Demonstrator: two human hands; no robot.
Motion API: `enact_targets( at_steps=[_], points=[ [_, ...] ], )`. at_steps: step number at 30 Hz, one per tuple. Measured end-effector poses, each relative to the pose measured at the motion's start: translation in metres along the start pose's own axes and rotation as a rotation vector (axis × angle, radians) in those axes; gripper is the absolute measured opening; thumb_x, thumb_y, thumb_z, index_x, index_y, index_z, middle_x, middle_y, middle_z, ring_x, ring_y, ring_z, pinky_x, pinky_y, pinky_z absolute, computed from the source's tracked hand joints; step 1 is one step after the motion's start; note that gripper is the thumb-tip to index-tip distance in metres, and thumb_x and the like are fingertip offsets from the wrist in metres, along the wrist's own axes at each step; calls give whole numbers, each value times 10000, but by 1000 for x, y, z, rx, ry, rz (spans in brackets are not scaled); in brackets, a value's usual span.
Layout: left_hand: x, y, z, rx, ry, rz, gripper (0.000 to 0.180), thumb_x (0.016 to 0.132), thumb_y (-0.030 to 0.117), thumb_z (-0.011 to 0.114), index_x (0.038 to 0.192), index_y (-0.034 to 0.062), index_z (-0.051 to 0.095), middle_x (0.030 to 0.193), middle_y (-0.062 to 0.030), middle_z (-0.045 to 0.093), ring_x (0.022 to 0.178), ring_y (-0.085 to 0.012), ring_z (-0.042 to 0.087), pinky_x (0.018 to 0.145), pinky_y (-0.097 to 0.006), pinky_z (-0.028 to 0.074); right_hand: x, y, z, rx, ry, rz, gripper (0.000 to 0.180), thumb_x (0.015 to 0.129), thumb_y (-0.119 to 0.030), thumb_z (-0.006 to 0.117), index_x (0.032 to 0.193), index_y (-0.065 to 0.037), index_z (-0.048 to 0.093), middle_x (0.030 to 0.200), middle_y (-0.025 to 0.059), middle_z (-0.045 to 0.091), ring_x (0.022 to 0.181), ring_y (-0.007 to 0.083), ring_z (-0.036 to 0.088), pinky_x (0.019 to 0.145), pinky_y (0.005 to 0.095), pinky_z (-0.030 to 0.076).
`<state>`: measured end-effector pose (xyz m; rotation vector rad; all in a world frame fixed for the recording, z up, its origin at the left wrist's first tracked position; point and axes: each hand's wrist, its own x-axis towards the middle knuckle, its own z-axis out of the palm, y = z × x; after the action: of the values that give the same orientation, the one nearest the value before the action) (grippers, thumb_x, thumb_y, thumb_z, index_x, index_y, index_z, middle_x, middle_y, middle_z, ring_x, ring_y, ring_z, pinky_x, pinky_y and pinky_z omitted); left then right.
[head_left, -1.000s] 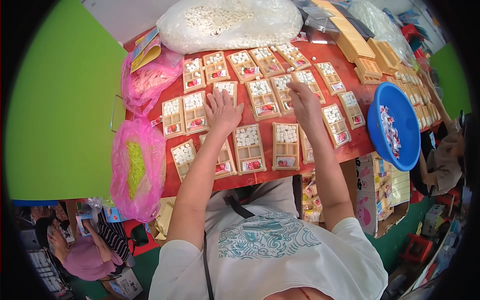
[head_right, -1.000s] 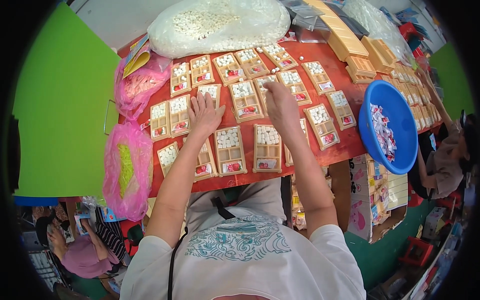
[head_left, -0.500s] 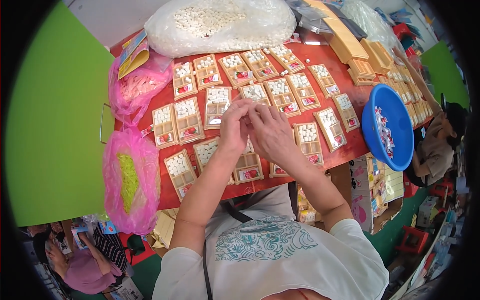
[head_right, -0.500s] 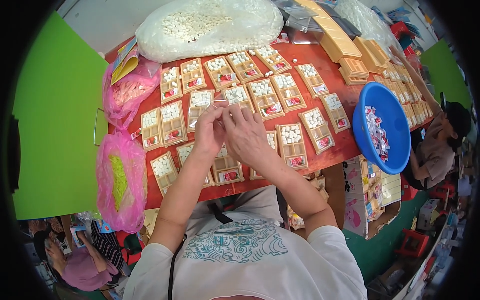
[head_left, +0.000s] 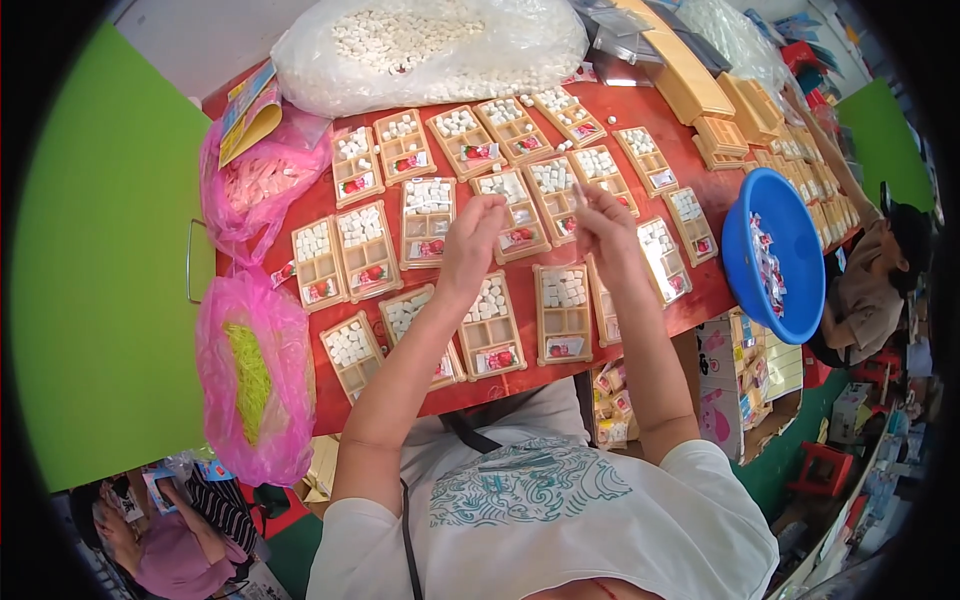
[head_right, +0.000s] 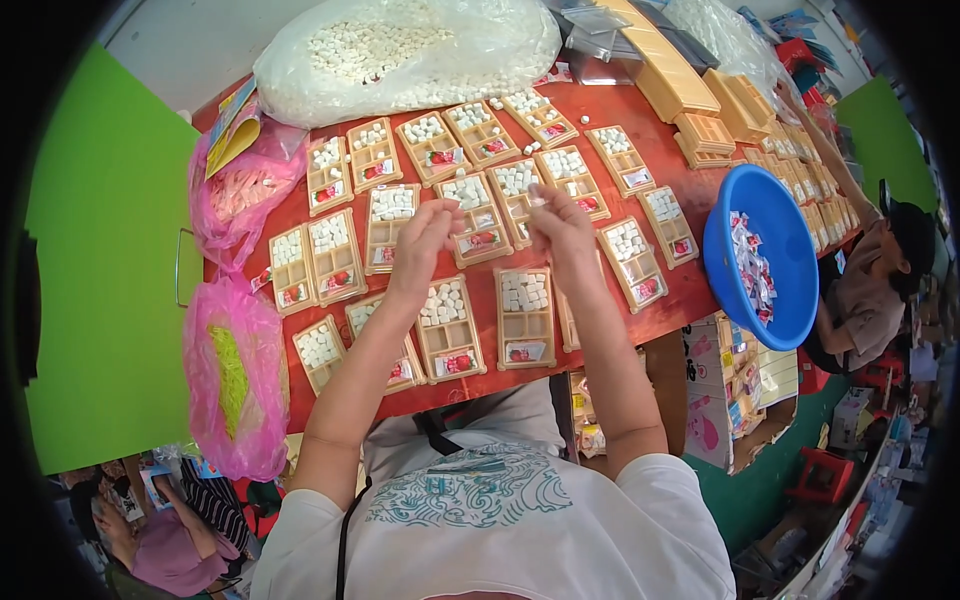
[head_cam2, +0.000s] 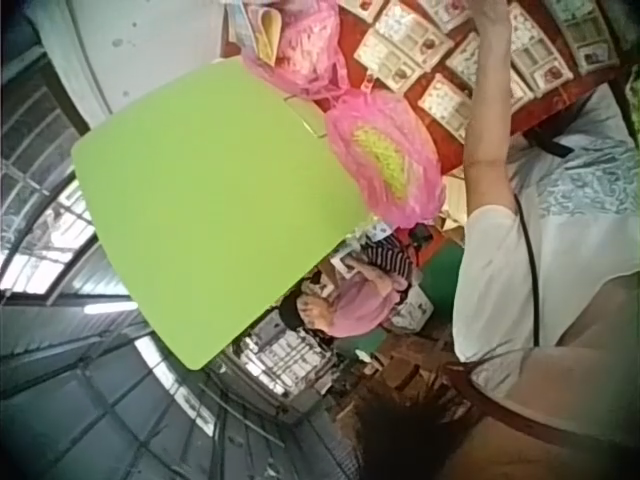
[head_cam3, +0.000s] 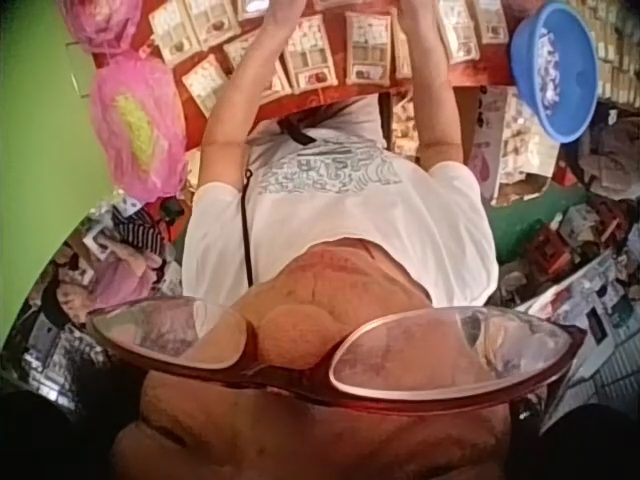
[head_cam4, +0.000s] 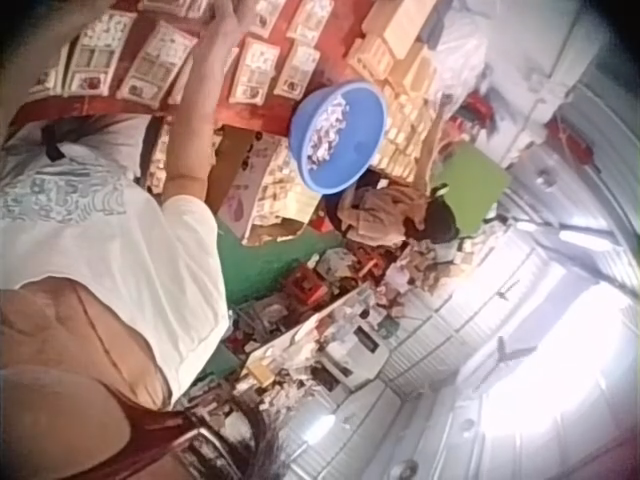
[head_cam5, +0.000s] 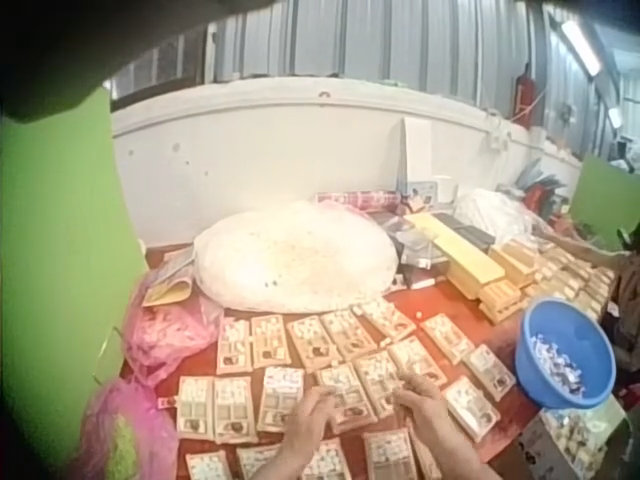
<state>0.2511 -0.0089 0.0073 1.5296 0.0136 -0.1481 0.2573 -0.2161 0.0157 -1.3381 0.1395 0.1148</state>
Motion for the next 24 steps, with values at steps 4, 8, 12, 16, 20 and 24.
enact_targets(
  at_steps=[4, 8, 12, 16, 20, 24],
  points=[
    [36, -26, -5, 640, 47, 403, 336, 917, 222, 501, 1173, 18, 577, 1170, -139, 594, 1084, -282, 568, 934, -372, 452, 8, -7, -11, 105, 88, -29, 350, 879, -44, 569, 1217, 38, 533, 682, -7, 523, 538, 62, 488, 491, 190, 408],
    [52, -40, -3, 1207, 2, 538, 400, 898, 212, 511, 1261, 45, 524, 1350, -140, 468, 1259, -330, 423, 1025, -505, 340, 10, -3, -20, 112, 98, -46, 396, 881, -47, 572, 1257, 53, 497, 696, 0, 520, 544, 63, 480, 497, 194, 400],
    [52, -40, 0, 1286, -73, 457, 455, 899, 215, 520, 1321, 52, 468, 1408, -135, 414, 1344, -345, 330, 1058, -621, 225, 6, 0, -25, 122, 104, -31, 404, 881, -42, 572, 1262, 65, 491, 701, -2, 513, 540, 63, 480, 495, 195, 397],
    [50, -43, -1, 1326, -81, 470, 461, 907, 234, 514, 1327, 49, 465, 1426, -132, 401, 1355, -350, 319, 1068, -626, 202, 7, 5, -27, 118, 95, -28, 399, 881, -33, 570, 1259, 67, 490, 704, -1, 513, 534, 62, 483, 493, 193, 396],
    [51, -43, -5, 1280, -46, 502, 430, 898, 217, 518, 1293, 48, 505, 1425, -132, 406, 1352, -356, 324, 1063, -641, 192, 3, 1, -25, 129, 97, -26, 383, 887, -33, 567, 1252, 61, 500, 702, -3, 512, 530, 61, 488, 489, 190, 396],
    [67, -19, -5, 1283, 44, 482, 318, 858, 108, 534, 1163, 91, 621, 1400, -130, 431, 1353, -352, 327, 1068, -644, 183, -1, -5, -31, 147, 93, -37, 374, 895, -45, 569, 1250, 55, 508, 701, -7, 506, 531, 58, 488, 488, 190, 396]
  ],
)
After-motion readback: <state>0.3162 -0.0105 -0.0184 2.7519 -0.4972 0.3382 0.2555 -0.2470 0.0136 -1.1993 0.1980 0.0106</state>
